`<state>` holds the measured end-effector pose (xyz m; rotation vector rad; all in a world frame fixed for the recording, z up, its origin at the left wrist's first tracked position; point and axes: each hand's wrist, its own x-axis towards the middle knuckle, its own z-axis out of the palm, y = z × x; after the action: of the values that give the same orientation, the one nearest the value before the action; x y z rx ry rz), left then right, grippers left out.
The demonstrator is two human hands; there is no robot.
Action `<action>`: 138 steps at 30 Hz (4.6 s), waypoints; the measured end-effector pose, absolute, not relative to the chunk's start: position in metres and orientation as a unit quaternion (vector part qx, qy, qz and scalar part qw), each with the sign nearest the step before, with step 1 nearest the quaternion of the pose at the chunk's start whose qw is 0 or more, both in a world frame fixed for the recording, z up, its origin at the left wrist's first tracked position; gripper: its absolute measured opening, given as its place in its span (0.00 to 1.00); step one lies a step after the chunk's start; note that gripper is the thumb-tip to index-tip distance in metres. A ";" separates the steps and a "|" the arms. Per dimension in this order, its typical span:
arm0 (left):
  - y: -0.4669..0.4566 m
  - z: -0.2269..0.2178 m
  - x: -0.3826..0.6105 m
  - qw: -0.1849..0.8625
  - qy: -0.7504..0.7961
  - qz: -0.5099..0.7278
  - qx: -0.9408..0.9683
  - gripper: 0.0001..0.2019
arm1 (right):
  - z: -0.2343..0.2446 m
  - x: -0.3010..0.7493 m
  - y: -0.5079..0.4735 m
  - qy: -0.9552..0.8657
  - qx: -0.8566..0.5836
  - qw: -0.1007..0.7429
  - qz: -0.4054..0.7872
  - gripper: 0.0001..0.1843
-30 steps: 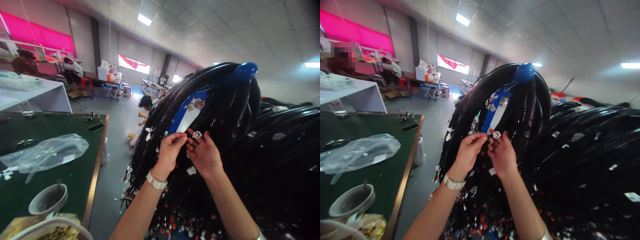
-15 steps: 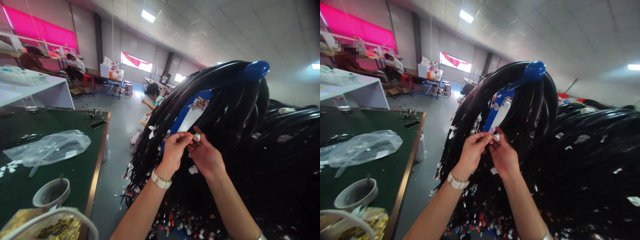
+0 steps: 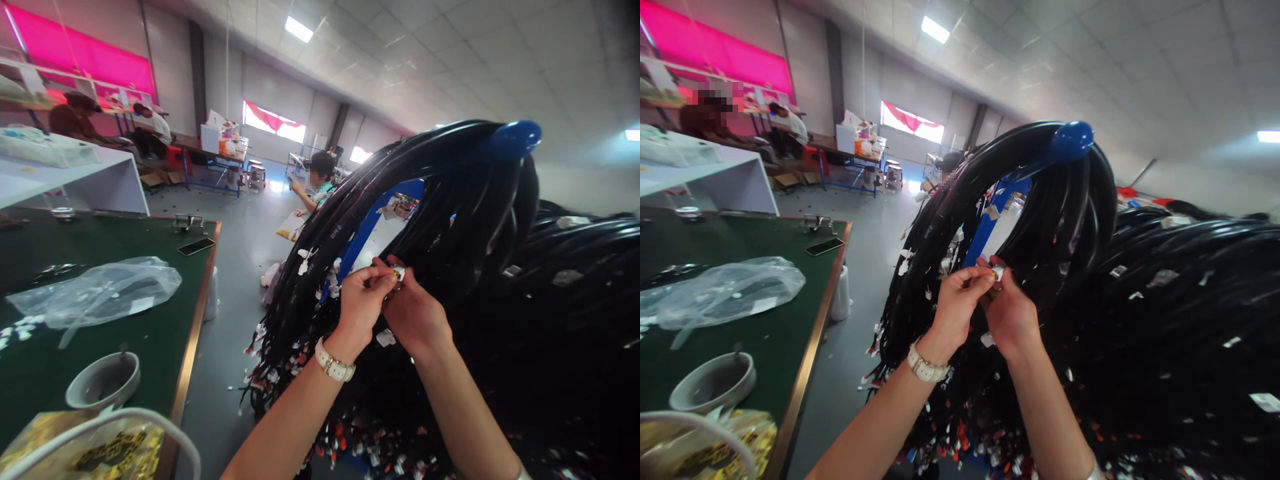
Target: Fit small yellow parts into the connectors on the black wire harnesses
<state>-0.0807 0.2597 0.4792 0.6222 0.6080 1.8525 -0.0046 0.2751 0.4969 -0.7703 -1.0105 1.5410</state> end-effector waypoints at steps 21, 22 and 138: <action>0.259 0.479 -0.078 0.568 0.240 0.758 0.212 0.06 | 0.494 -0.006 0.274 -0.440 -0.326 0.552 0.629 0.16; 0.260 0.478 -0.079 0.574 0.238 0.754 0.212 0.07 | 0.494 -0.006 0.274 -0.441 -0.326 0.552 0.629 0.16; 0.269 0.374 -0.068 0.485 0.402 0.616 0.473 0.20 | 0.465 0.037 0.243 -0.611 -0.476 0.629 0.063 0.54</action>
<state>-0.0675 0.2692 0.3738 1.1516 0.9799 1.5001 0.0369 0.2429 0.4648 -1.0911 -1.4009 0.1452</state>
